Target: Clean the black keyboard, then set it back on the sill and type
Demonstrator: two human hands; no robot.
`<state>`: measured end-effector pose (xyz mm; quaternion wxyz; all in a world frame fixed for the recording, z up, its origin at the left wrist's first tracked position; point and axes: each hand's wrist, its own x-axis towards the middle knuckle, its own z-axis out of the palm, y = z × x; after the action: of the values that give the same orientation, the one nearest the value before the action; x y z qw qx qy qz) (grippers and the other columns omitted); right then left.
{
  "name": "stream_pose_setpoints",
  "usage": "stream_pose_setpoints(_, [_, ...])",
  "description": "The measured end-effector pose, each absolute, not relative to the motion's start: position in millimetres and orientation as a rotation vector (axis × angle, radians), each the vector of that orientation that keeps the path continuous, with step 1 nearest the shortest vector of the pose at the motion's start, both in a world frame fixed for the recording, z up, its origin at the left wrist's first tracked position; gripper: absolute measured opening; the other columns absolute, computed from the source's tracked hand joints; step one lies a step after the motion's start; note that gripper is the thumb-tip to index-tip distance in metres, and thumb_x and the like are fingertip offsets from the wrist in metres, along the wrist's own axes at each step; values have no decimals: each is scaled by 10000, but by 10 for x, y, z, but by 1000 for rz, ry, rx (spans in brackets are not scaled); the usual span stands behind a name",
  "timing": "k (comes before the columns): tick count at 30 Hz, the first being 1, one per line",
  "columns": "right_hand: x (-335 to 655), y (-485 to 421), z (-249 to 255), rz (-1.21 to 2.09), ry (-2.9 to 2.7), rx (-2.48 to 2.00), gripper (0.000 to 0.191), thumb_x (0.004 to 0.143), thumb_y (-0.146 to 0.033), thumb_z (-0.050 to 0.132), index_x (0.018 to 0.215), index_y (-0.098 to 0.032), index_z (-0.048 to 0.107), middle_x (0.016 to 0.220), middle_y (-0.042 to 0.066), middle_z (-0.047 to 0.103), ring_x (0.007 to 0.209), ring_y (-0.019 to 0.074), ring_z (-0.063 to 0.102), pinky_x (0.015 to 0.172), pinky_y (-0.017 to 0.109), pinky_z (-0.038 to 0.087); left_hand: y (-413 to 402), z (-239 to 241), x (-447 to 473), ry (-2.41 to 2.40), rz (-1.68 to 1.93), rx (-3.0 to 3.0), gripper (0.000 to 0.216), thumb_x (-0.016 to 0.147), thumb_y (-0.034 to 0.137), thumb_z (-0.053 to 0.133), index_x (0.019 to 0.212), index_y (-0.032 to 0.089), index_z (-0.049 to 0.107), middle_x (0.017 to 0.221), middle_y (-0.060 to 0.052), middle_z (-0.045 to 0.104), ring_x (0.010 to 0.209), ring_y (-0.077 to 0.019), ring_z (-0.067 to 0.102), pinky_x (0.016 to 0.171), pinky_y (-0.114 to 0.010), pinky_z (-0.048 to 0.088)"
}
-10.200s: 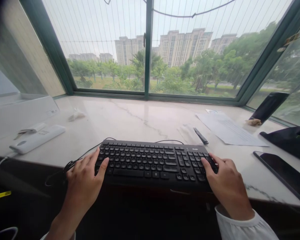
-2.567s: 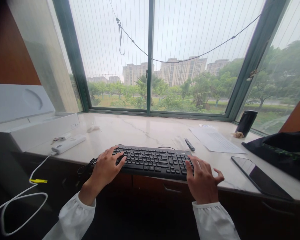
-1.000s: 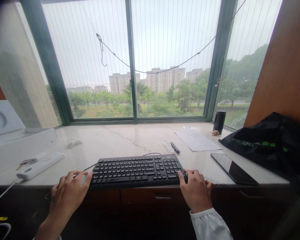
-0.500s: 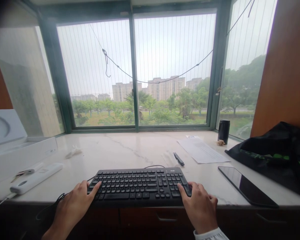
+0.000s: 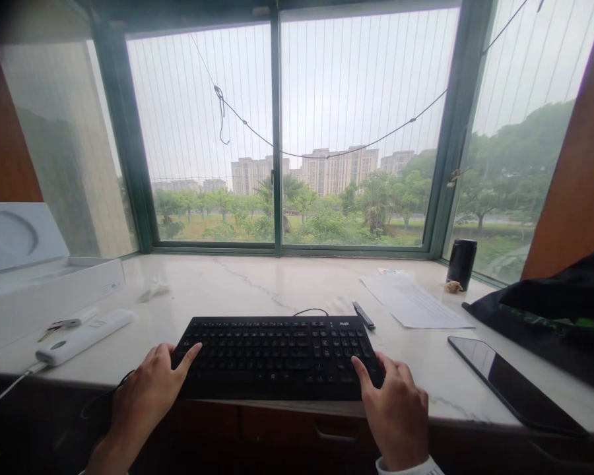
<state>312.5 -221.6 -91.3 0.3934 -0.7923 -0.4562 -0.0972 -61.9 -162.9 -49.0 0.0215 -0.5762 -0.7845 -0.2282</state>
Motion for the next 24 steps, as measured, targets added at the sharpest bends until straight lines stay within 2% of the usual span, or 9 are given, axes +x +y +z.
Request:
stream_pose_setpoints(5, [2925, -1909, -517, -159, -1282, -2060, 667, 865, -673, 351, 1142, -131, 625, 1148, 175, 625, 1015, 322, 587, 924, 474, 376, -1320, -181, -653, -2497, -825, -1681, 716, 858, 697, 185, 1088, 148, 583, 1199, -177, 589, 1032, -371, 587, 811, -482, 460])
stream_pose_setpoints(8, [2855, -1584, -304, -53, -1355, -2116, 630, 877, -627, 379, 1129, -106, 628, 1114, 187, 635, 1057, 315, 574, 903, 442, 393, -973, -47, -705, -2530, -757, -1678, 725, 857, 662, 230, 1087, 92, 616, 1166, -212, 597, 1067, -385, 565, 866, -495, 443])
stream_pose_setpoints(12, [2812, -1082, -152, 53, -1435, -2196, 598, 872, -620, 381, 1064, -120, 648, 1110, 190, 636, 1073, 321, 572, 892, 445, 396, -476, -32, -783, -2477, -760, -1688, 707, 879, 582, 257, 1131, 26, 615, 1166, -257, 593, 1066, -388, 566, 866, -488, 444])
stream_pose_setpoints(20, [2740, -331, -272, 164, -1510, -2232, 571, 841, -618, 420, 1023, -129, 652, 1131, 184, 641, 1098, 320, 571, 895, 460, 400, 208, -185, -815, -2523, -655, -1724, 526, 910, 400, 325, 1126, 40, 643, 1176, -271, 594, 1116, -345, 560, 888, -435, 433])
stream_pose_setpoints(24, [2756, -201, -459, 213, -1513, -2247, 570, 832, -626, 429, 1002, -131, 655, 1121, 177, 651, 1080, 316, 584, 858, 431, 421, 314, -336, -826, -2568, -620, -1722, 497, 908, 379, 340, 1115, 56, 656, 1183, -269, 590, 1118, -350, 557, 882, -427, 436])
